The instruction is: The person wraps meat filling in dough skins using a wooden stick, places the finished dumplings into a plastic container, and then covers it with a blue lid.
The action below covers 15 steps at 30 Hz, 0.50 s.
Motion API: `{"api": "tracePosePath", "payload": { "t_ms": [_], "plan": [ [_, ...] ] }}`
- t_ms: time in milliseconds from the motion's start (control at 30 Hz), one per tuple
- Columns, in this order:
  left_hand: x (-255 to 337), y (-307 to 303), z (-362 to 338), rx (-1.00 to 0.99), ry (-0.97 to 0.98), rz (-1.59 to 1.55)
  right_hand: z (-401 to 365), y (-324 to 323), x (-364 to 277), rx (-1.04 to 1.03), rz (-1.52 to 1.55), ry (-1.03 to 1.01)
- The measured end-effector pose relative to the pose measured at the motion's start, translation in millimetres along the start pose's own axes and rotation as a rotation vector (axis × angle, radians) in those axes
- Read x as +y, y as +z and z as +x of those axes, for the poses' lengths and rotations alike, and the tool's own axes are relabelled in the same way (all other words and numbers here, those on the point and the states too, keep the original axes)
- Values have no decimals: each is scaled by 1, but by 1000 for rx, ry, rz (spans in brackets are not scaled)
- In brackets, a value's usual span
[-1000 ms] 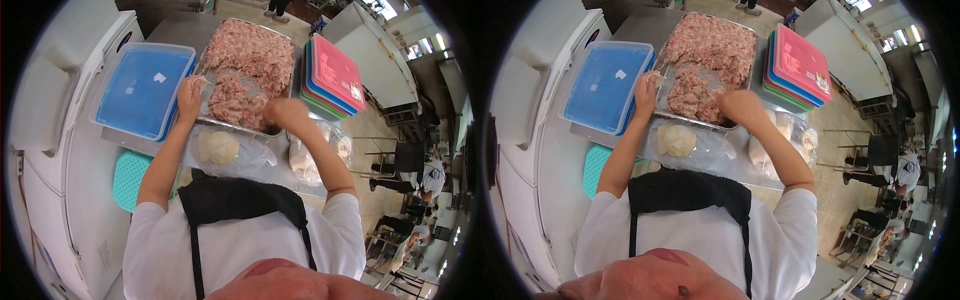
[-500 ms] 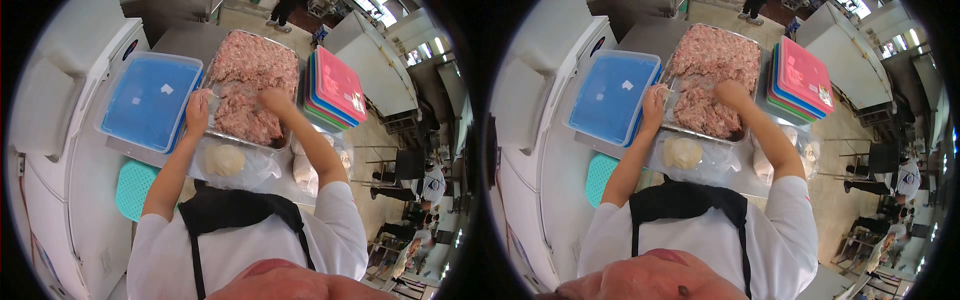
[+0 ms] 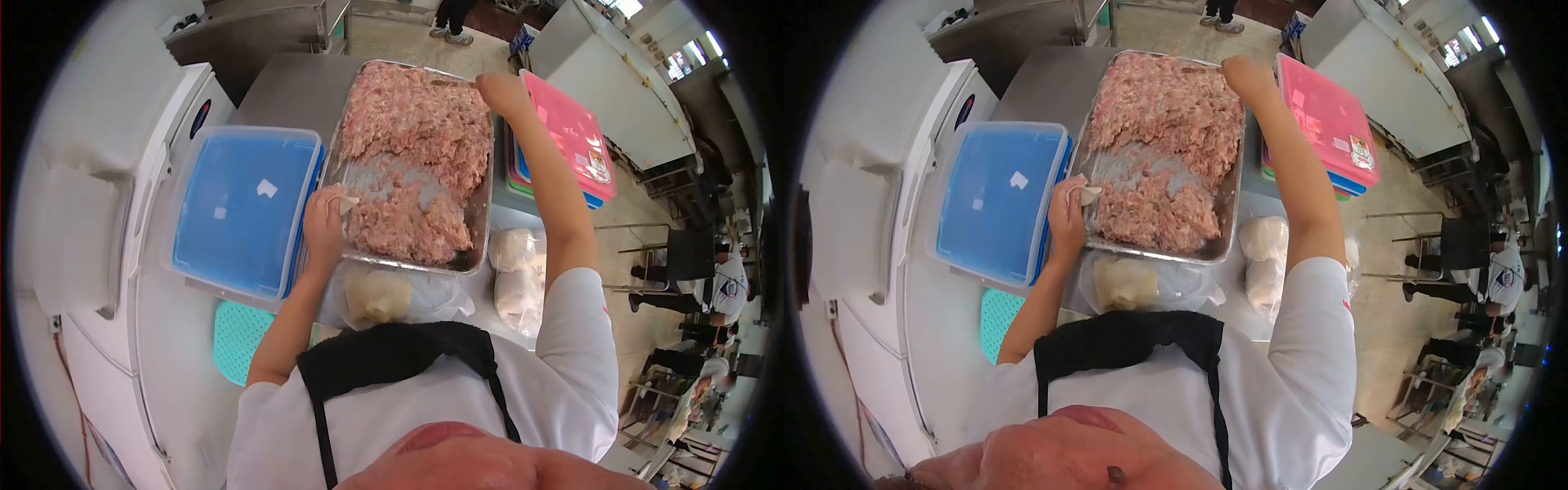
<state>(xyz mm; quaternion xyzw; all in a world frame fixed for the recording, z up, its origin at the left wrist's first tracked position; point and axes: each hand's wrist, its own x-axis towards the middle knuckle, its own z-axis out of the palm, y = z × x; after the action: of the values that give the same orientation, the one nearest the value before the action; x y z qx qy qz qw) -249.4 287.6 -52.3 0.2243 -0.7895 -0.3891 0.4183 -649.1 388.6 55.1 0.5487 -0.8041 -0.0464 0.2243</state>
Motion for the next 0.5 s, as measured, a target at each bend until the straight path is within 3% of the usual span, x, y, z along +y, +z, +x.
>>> {"api": "tracePosePath", "payload": {
  "t_ms": [300,500],
  "plan": [
    [1,-1,0,-19,-19,-6,78,68,-13,-212,-89,32],
    [-3,0,-5,14,11,-29,59,61,-39,-273,18,-27]
  ]
}}
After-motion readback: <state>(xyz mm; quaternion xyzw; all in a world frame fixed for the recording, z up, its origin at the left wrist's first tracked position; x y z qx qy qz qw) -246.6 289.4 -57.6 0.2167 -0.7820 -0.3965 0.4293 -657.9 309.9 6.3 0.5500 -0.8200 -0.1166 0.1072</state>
